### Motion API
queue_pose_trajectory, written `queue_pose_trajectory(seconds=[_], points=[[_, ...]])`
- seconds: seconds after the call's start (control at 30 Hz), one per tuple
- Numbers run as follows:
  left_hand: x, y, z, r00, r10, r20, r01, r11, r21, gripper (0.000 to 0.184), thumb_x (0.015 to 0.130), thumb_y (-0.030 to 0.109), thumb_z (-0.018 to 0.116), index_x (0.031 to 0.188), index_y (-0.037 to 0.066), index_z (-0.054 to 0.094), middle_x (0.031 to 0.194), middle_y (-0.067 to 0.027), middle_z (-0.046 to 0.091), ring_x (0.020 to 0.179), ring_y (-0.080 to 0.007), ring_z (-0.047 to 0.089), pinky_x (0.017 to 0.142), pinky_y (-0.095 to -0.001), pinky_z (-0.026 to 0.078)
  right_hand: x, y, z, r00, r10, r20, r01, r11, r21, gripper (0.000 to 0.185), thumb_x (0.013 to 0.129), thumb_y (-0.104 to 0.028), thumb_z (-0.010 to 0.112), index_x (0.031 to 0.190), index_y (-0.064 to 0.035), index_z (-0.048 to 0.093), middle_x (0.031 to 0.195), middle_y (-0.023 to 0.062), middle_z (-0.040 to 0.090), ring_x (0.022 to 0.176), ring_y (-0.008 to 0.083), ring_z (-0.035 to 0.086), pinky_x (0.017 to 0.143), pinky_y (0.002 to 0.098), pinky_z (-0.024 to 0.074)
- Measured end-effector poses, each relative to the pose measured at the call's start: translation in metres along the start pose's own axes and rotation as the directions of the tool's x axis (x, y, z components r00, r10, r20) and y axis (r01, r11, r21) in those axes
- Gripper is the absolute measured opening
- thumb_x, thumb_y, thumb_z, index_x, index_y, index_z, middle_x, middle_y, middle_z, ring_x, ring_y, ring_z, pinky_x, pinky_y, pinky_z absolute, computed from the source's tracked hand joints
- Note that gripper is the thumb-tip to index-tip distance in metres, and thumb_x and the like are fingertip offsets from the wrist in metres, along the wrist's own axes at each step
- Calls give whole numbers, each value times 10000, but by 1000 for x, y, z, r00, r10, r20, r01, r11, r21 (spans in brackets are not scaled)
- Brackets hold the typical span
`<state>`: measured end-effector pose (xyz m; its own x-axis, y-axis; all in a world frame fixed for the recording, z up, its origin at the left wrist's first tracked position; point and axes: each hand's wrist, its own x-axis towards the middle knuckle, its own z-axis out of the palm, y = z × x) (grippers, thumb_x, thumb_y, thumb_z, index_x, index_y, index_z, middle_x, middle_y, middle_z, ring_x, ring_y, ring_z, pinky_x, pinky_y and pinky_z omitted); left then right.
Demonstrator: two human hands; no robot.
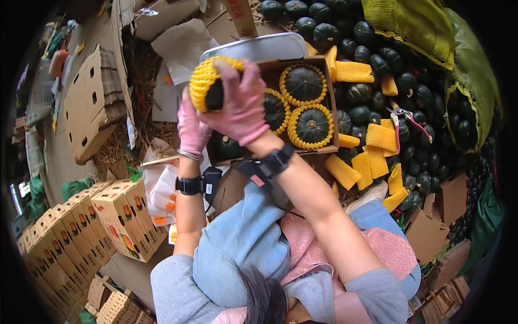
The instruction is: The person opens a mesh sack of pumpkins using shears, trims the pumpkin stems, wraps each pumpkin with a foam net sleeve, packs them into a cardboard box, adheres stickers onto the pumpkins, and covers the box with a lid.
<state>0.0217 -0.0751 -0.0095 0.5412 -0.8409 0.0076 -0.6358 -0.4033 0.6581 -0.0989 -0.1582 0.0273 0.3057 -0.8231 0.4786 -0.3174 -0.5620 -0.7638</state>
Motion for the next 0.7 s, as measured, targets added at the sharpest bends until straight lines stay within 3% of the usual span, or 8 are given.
queue_pose_trajectory(seconds=[0.07, 0.1, 0.17, 0.3, 0.43, 0.5, 0.6, 0.7], points=[[-5, -15, 15, 968, -228, 102, 236, 968, -81, 467, 899, 155, 539, 1342, 70, 418, 1236, -195, 542, 1077, -299, 571, 961, -376, 427, -7, 4, 25, 995, 36, 92, -27, 996, -89, 843, 513, -339, 802, 1240, -260, 383, 1122, 201, 409, 1010, 375, 466, 869, 507, 326], [-1, -25, 25, 996, -87, 25, 85, 812, -578, 462, 905, 67, 506, 1355, 52, 405, 1246, -154, 542, 1081, -240, 563, 955, -345, 428, -10, 5, 29, 976, 103, 194, -50, 965, -257, 785, 562, -391, 774, 1237, -271, 391, 1135, 196, 407, 1015, 355, 457, 870, 488, 313], [-7, -31, 32, 988, -134, -72, 70, 824, -563, 457, 903, 24, 495, 1350, 27, 401, 1214, -130, 554, 1083, -196, 541, 947, -310, 426, -11, 15, 22, 805, 380, 455, -150, 873, -464, 723, 606, -420, 748, 1232, -283, 412, 1137, 182, 413, 1019, 345, 459, 859, 473, 319], [-8, -24, 29, 982, -179, -66, 108, 803, -586, 438, 918, 49, 512, 1340, 17, 401, 1193, -145, 558, 1059, -201, 540, 928, -309, 429, 6, 13, 31, 689, 503, 522, -128, 793, -596, 586, 626, -422, 731, 1148, -277, 506, 1118, 162, 461, 1017, 338, 472, 846, 474, 343], [-22, 0, 8, 919, 195, -344, -163, 979, 120, 437, 940, 259, 543, 1273, -6, 445, 1155, -195, 554, 1048, -323, 543, 946, -398, 403, 9, 11, 37, 616, 538, 576, 6, 727, -686, 605, 678, -479, 721, 1208, -283, 501, 1187, 191, 478, 1143, 386, 432, 979, 552, 295], [-36, 17, -10, 860, 479, -174, -406, 850, 335, 554, 795, 343, 695, 1220, 61, 478, 1119, -161, 557, 1102, -319, 514, 1000, -501, 320, 10, 9, -4, 769, 377, 516, -13, 817, -577, 535, 764, -458, 649, 1250, -287, 504, 1221, 200, 498, 1188, 405, 409, 1037, 564, 227], [-62, 51, -16, 909, 233, 346, -391, 768, 508, 703, 688, 425, 751, 1264, 147, 459, 1170, -134, 530, 1135, -302, 493, 1030, -610, 223, 18, 55, -93, 991, 75, 107, -14, 872, -488, 351, 823, -327, 565, 1100, -113, 534, 974, 139, 589, 961, 276, 557, 802, 454, 429], [-51, 57, -3, 900, 27, 435, -290, 783, 551, 786, 626, 470, 768, 1287, 197, 442, 1150, -129, 525, 1111, -312, 506, 1024, -666, 186, 21, 136, -151, 917, 398, 13, -213, 519, -828, 331, 775, -231, 611, 1084, -118, 580, 1068, 123, 588, 1016, 298, 547, 830, 444, 450]])
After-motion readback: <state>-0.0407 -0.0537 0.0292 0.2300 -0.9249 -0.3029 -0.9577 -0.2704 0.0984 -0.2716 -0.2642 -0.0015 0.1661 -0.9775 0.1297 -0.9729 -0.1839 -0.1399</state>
